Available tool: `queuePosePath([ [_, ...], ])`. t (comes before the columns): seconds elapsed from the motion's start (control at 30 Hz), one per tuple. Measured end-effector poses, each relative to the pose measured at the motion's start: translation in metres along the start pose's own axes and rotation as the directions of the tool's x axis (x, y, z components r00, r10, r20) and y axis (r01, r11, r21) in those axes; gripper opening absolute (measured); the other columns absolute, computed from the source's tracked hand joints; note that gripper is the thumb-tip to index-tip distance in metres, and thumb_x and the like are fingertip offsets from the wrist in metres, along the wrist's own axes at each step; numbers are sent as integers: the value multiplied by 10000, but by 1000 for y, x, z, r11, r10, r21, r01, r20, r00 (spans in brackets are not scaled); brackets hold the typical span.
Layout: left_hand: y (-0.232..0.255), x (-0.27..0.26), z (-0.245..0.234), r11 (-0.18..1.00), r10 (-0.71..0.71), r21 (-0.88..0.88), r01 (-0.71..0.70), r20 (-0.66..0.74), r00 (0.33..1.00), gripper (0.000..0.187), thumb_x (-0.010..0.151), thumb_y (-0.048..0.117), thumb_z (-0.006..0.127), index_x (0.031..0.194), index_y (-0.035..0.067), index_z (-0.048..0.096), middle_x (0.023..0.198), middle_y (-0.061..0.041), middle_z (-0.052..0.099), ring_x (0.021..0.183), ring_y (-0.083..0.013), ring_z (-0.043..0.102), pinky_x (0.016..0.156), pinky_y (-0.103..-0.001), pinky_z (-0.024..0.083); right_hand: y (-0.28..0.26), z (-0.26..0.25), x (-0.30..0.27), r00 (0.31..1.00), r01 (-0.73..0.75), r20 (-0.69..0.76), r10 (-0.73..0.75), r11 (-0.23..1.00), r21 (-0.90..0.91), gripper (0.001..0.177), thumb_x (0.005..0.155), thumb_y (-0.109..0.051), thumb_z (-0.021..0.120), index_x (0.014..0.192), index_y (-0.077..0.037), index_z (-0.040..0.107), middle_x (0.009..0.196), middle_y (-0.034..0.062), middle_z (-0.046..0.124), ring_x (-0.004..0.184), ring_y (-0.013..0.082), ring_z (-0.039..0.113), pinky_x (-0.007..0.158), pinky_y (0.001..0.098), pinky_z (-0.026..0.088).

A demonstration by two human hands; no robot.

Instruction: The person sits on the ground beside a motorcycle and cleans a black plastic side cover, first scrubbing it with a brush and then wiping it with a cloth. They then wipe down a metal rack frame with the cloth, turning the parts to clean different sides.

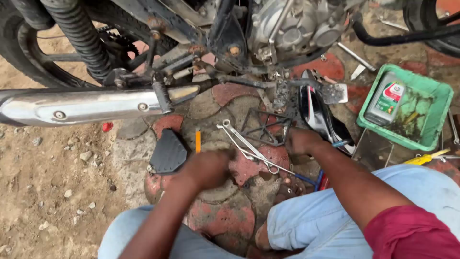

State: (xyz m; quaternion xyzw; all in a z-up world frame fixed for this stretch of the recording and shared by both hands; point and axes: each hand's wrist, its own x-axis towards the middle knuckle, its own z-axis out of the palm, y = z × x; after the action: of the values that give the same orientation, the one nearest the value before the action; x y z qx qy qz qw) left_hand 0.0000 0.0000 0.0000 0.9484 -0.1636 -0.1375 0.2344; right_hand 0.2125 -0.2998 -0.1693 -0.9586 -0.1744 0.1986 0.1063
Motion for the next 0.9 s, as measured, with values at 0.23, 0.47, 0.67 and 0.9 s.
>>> queuePosePath([
  [0.23,-171,14,81,854,-495,-385,349,-397,773,316,884,269,684,1141,88,654,1063,-178,743,998,-369,728,890,-468,587,-53,-37,-42,930,14,365,46,987,-160,519,770,-379,817,1227,-167,688,1234,134,706,1165,314,667,1017,429,517],
  [0.47,-79,18,1,967,-194,-216,137,-271,943,313,903,259,650,1188,132,674,1063,-192,716,966,-416,674,809,-537,537,-50,39,15,975,198,-43,-219,938,-285,948,769,-478,824,1520,-131,361,1610,162,340,1460,415,316,1156,589,300],
  [0.67,-69,27,-20,974,-207,-161,161,-331,921,274,925,251,644,1166,121,661,1027,-178,730,973,-399,686,828,-541,535,-90,38,55,989,35,147,27,913,-406,1273,686,-579,851,1635,-217,84,1673,120,170,1532,379,117,1148,715,164],
  [0.9,-72,63,3,932,-193,-358,59,-349,917,262,893,244,653,1119,111,662,999,-190,741,979,-398,699,842,-524,541,-95,-1,23,989,-40,142,36,999,22,1013,728,-566,816,1545,-146,388,1389,149,594,1283,343,555,1084,563,439],
])
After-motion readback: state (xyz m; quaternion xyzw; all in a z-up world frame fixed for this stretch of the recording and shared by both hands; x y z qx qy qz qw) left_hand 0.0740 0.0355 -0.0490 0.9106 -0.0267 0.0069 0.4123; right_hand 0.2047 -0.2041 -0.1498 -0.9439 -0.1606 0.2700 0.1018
